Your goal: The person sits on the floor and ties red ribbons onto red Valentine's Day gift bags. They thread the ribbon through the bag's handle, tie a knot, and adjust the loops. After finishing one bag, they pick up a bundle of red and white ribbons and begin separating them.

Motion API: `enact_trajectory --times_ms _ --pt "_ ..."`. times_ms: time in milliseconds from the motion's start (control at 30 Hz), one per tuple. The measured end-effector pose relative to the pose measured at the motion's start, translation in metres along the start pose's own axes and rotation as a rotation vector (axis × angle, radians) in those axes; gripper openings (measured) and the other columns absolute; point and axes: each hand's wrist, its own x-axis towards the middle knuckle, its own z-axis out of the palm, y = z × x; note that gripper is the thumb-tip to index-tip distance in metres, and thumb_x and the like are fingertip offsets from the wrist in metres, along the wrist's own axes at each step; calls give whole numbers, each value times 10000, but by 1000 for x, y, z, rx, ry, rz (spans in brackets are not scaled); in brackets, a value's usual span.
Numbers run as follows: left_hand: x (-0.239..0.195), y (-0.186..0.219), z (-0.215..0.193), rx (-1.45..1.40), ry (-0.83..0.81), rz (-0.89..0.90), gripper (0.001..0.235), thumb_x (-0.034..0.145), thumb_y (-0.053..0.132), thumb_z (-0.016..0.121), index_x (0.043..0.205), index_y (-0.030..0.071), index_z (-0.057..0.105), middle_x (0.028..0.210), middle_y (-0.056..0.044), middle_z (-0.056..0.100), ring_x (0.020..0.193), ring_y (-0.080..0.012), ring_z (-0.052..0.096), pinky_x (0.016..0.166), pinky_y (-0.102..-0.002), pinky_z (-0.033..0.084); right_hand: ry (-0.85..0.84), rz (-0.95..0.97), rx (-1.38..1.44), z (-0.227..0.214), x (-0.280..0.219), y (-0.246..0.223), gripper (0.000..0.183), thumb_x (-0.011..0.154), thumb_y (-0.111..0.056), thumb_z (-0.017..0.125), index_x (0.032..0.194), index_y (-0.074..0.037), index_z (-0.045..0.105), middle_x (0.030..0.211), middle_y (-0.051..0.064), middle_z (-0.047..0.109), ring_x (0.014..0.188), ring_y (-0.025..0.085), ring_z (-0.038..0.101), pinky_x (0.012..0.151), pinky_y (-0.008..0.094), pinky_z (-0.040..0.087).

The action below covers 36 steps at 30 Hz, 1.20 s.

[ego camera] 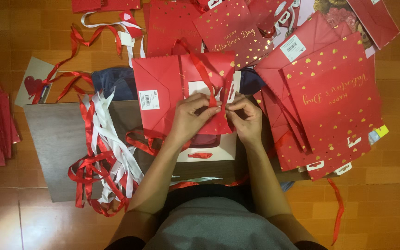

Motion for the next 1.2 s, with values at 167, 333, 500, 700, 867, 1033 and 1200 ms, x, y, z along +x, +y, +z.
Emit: enact_trajectory --times_ms 167,333,500,700,867,1033,1200 --pt "0 -1 1 -8 2 -26 101 879 80 815 936 19 759 932 -34 755 828 -112 642 684 -262 511 36 79 29 4 2 -5 175 899 125 680 931 -46 663 938 12 664 941 121 615 966 355 466" --pt "0 3 -3 47 -6 -68 136 873 91 825 991 45 778 835 -19 708 677 -81 542 565 -251 421 25 -47 -131 10 5 -10 166 902 153 718 939 -3 676 968 31 653 942 113 617 1166 375 436" --pt "0 6 -4 50 -9 -83 175 852 107 839 1010 61 778 828 -12 696 606 -62 482 529 -245 388 29 84 -143 9 4 -14 175 848 151 703 924 -6 687 988 38 657 966 133 617 930 296 490" --pt "0 2 -2 74 3 -148 142 875 120 823 969 41 752 807 -31 680 581 -62 505 523 -253 406 -14 9 -351 7 3 -13 196 876 117 721 1006 -10 650 1006 41 659 971 150 644 1125 332 456" --pt "-2 -5 -3 25 13 -60 113 950 112 750 1001 28 694 901 -54 730 677 -81 630 603 -252 505 -10 137 16 3 -5 -13 302 972 -132 624 1255 -27 595 1189 54 587 1082 144 573 984 316 455" --pt "0 -7 -3 3 26 -168 116 1014 129 668 1017 23 620 832 -62 740 702 -102 688 628 -274 535 -13 106 -51 12 0 -23 600 921 -225 736 1412 -50 439 1247 53 478 1187 143 486 1011 323 437" --pt "-4 0 -1 30 27 -172 113 1039 113 658 1038 6 619 835 -87 720 716 -143 680 672 -311 540 -13 63 -230 21 7 -40 605 953 -87 702 1470 32 411 1387 122 562 1286 187 545 1099 340 432"
